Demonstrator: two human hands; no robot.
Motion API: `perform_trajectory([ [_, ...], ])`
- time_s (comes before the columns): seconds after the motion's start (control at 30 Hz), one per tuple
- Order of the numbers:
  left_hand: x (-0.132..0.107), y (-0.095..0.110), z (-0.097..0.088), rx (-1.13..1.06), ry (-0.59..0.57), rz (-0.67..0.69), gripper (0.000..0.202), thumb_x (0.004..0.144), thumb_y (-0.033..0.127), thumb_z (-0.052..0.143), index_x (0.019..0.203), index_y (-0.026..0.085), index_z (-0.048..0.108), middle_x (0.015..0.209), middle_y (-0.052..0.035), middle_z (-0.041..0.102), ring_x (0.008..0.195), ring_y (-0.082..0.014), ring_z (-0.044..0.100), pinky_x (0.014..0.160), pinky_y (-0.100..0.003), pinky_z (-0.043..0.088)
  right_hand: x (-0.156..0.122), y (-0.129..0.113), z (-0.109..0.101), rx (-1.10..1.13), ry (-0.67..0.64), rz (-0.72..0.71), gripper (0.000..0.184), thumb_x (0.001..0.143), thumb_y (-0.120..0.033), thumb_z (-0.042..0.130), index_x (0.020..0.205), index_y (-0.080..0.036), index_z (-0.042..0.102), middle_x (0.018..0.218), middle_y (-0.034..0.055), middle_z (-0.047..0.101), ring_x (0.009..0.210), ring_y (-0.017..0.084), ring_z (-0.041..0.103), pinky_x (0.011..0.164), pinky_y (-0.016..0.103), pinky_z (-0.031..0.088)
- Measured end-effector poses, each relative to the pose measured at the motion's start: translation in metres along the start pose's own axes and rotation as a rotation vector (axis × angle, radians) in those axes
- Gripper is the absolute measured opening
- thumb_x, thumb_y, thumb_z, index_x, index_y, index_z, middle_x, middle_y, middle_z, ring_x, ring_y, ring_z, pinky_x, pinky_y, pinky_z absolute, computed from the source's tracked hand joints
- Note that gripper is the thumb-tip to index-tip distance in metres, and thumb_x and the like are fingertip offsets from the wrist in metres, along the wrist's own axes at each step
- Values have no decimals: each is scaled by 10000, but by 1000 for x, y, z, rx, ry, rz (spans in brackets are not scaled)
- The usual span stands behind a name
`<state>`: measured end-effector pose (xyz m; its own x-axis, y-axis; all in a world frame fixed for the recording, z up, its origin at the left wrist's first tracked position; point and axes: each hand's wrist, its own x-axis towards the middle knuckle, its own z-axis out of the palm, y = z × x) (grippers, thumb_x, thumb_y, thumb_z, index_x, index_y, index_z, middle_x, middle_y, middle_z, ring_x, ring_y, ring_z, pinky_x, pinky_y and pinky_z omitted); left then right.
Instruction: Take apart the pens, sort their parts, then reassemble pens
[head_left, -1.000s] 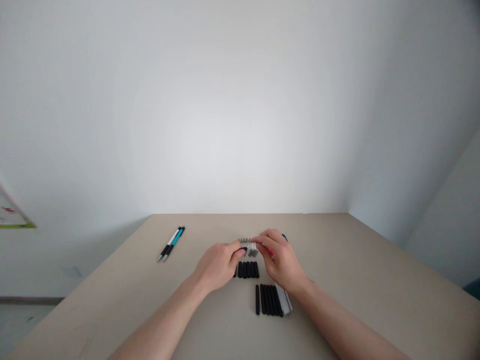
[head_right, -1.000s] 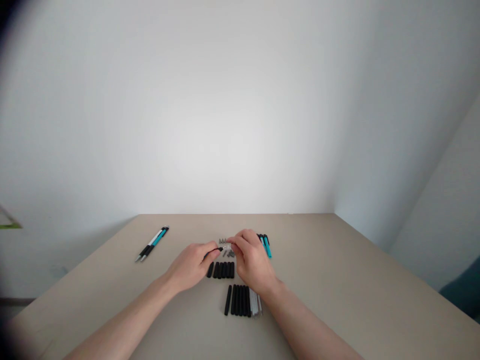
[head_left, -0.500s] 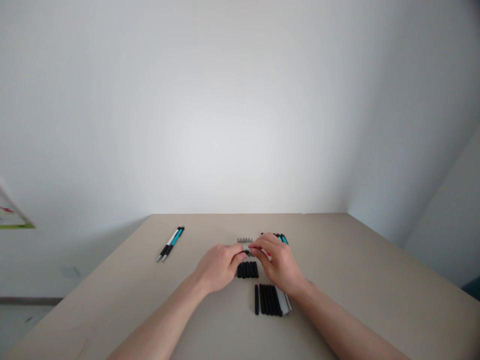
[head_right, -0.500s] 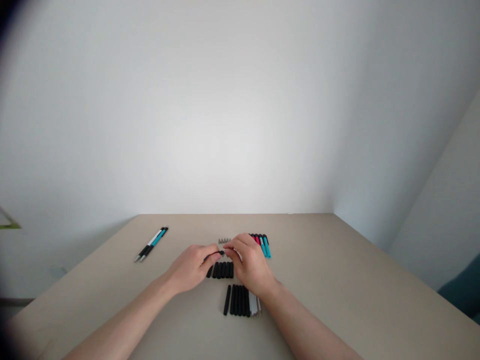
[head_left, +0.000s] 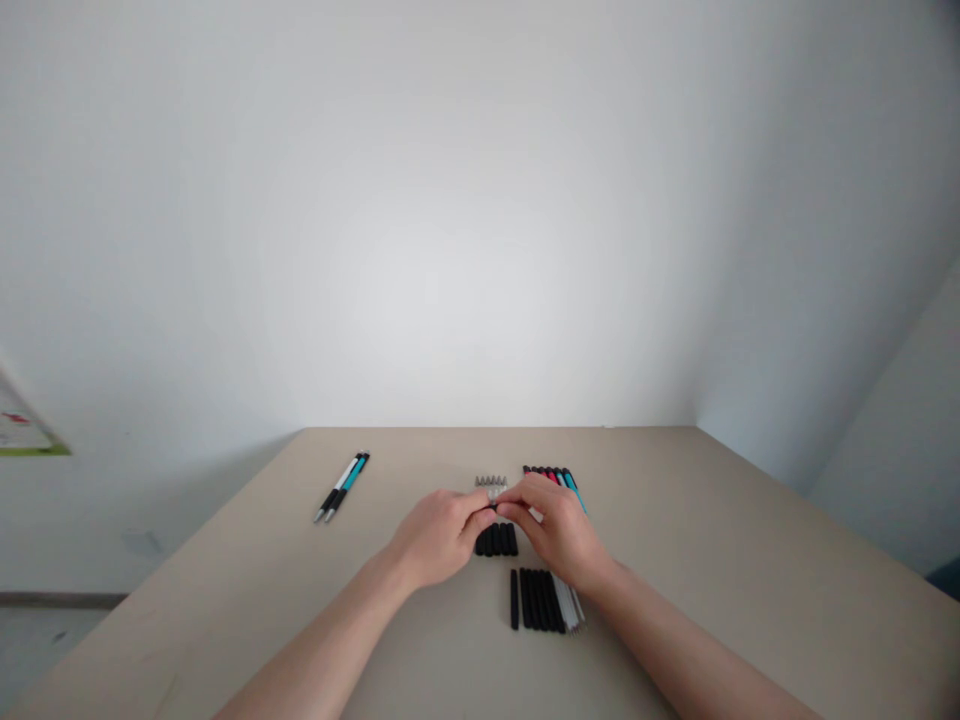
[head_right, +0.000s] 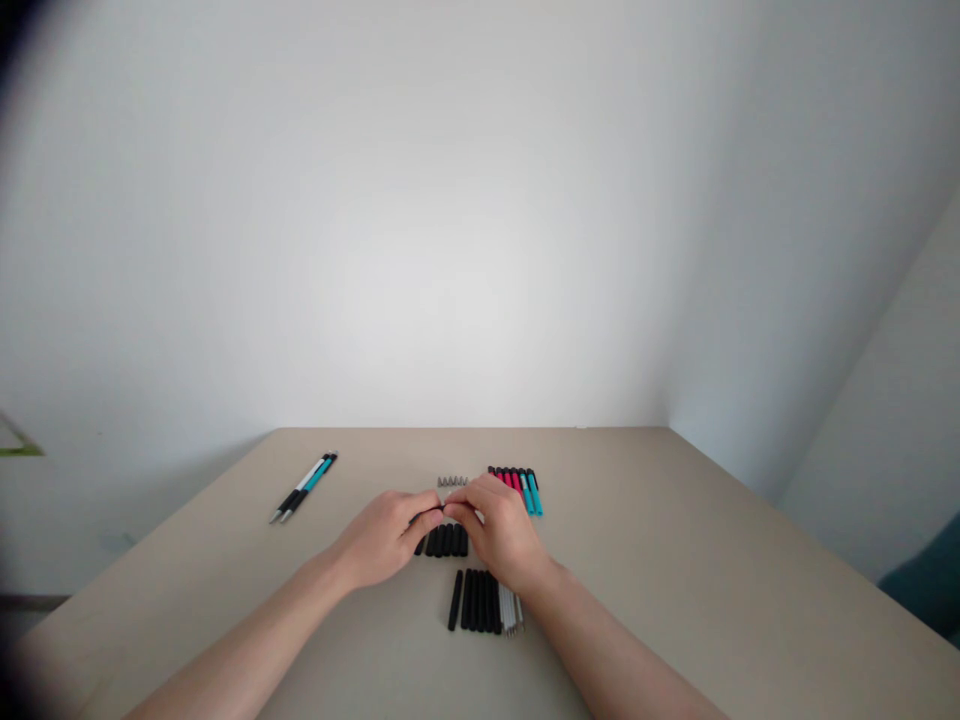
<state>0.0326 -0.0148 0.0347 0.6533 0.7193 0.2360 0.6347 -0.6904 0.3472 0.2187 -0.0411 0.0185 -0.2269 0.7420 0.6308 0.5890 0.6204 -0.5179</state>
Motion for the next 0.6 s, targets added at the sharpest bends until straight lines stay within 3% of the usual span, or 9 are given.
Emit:
perform_trajectory([
  [0.23,-1,2,-3,-18,-7,-13,311,953,353,321,937,244,613,772,-11,679,700,-179,615,602,-236,364,-3,-2,0,35,-18,48,136,835,-152,557,940,-191,634,770,20,635,697,146,573,659,253,450],
  [0.43,0,0,-1,-9,-14,-24,329,952,369,317,930,243,620,760,-18,679,695,-186,623,610,-238,373,-2,-3,0,-29,-24,88,113,829,-157,545,809,-191,651,692,17,634,668,153,569,624,249,422],
  [0.6,0,1,-1,16,-19,-21,327,948,369,326,887,241,621,738,-17,672,693,-189,619,606,-241,371,-1,-1,0,-127,-102,105,287,903,-241,456,657,-182,590,640,14,612,617,138,543,588,236,375],
])
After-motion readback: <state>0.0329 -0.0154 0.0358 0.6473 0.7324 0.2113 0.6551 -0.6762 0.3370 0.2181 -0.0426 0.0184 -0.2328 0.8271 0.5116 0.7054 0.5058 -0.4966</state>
